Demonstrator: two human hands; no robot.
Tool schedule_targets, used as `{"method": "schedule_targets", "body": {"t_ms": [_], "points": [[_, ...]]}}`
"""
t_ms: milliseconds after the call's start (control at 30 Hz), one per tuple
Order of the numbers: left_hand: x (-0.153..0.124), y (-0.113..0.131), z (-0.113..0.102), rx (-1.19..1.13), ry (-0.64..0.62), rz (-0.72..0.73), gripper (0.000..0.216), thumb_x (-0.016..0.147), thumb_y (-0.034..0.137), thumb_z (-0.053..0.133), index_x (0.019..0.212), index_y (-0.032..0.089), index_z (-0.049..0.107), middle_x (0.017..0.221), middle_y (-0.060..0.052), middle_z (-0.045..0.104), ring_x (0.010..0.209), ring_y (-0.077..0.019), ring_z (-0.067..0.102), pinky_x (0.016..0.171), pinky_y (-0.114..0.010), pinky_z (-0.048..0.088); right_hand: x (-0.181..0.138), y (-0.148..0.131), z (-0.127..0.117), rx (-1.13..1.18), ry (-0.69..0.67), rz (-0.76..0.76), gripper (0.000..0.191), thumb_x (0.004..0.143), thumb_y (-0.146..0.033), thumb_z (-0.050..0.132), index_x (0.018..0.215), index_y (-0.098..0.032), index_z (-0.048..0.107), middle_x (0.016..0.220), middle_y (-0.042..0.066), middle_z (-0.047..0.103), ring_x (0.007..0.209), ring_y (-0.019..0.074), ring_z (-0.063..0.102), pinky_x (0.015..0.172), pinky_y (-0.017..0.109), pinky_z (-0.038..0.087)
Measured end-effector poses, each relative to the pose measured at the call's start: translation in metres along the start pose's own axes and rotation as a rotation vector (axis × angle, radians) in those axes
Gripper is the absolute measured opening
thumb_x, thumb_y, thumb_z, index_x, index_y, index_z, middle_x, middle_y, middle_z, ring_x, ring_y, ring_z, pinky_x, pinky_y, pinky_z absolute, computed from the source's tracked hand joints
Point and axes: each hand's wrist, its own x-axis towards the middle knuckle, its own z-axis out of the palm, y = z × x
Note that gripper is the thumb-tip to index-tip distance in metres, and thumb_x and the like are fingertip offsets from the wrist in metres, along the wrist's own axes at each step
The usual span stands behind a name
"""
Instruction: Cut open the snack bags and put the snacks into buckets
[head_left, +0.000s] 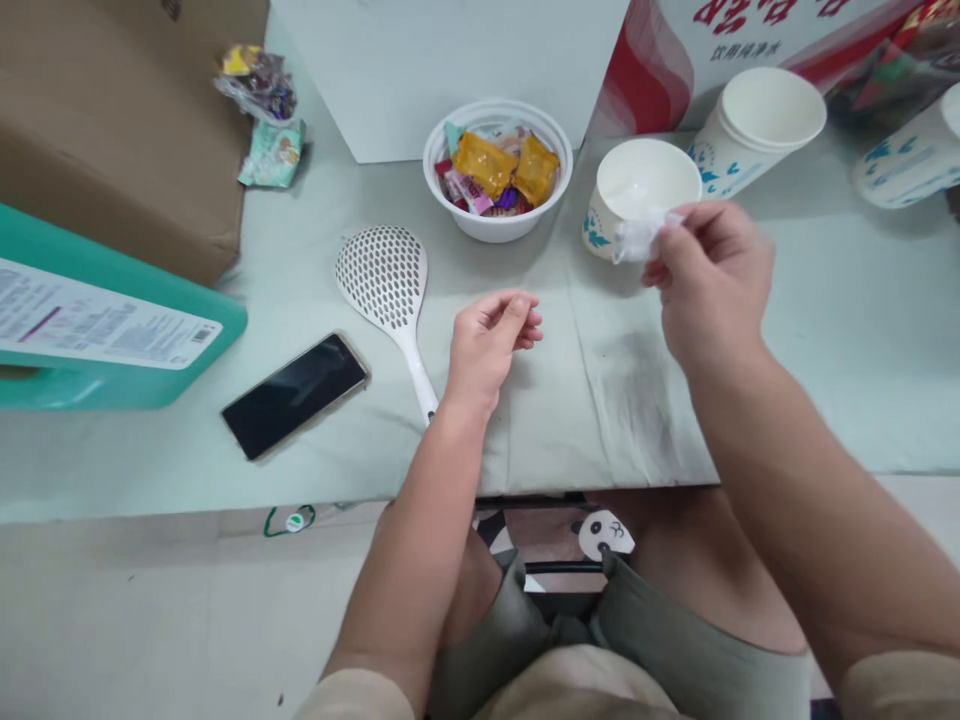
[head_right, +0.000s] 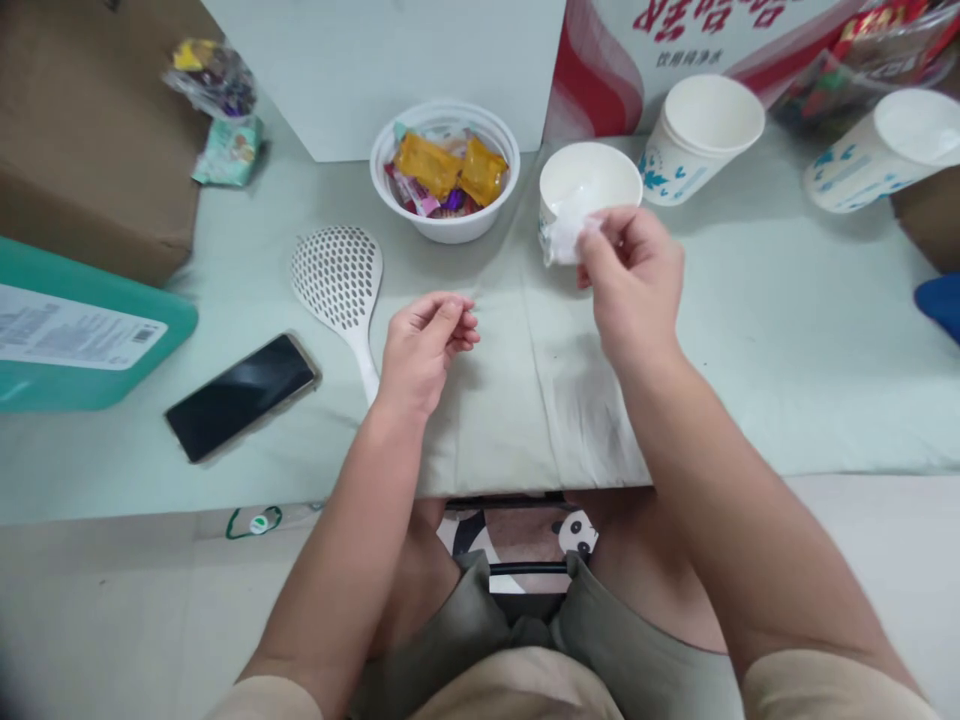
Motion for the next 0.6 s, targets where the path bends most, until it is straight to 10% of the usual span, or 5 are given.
{"method": "schedule_targets", "body": {"t_ms": [267, 400, 600], "points": [[0.014, 0.016, -0.024, -0.268, 0.335, -0.032, 0.038, 0.085, 0.052, 0.081, 0.078, 0.021, 0.061, 0.062, 0.006, 0.065, 0.049, -0.0031, 0.058, 0.045, -0.014, 0.041, 0.040, -0.014, 0.009, -0.142, 0.135, -0.091, 0.050, 0.076, -0.006, 0.080, 0.117, -0.028, 0.060, 0.102, 0.002, 0.063, 0.059, 0.0051, 0.047, 0.056, 0.025, 0.042], [0.015, 0.026, -0.042, -0.407, 0.435, 0.055, 0.025, 0.085, 0.037, 0.082, 0.092, 0.024, 0.061, 0.084, 0.006, 0.075, 0.066, -0.0031, 0.068, 0.057, -0.013, 0.049, 0.006, -0.027, 0.040, -0.079, -0.131, -0.171, 0.023, 0.084, -0.029, 0.082, 0.080, -0.026, 0.060, 0.062, -0.005, 0.051, 0.051, 0.0092, 0.043, 0.053, 0.028, 0.037], [0.006, 0.031, -0.068, -0.406, 0.537, 0.120, 0.034, 0.095, 0.057, 0.048, 0.091, 0.024, 0.056, 0.069, 0.003, 0.059, 0.064, -0.0093, 0.065, 0.059, -0.020, 0.050, -0.027, -0.043, 0.138, -0.082, -0.620, -0.122, 0.057, 0.097, -0.072, 0.055, 0.066, -0.023, 0.054, 0.056, -0.001, 0.053, 0.053, 0.0130, 0.051, 0.057, 0.030, 0.043]]}}
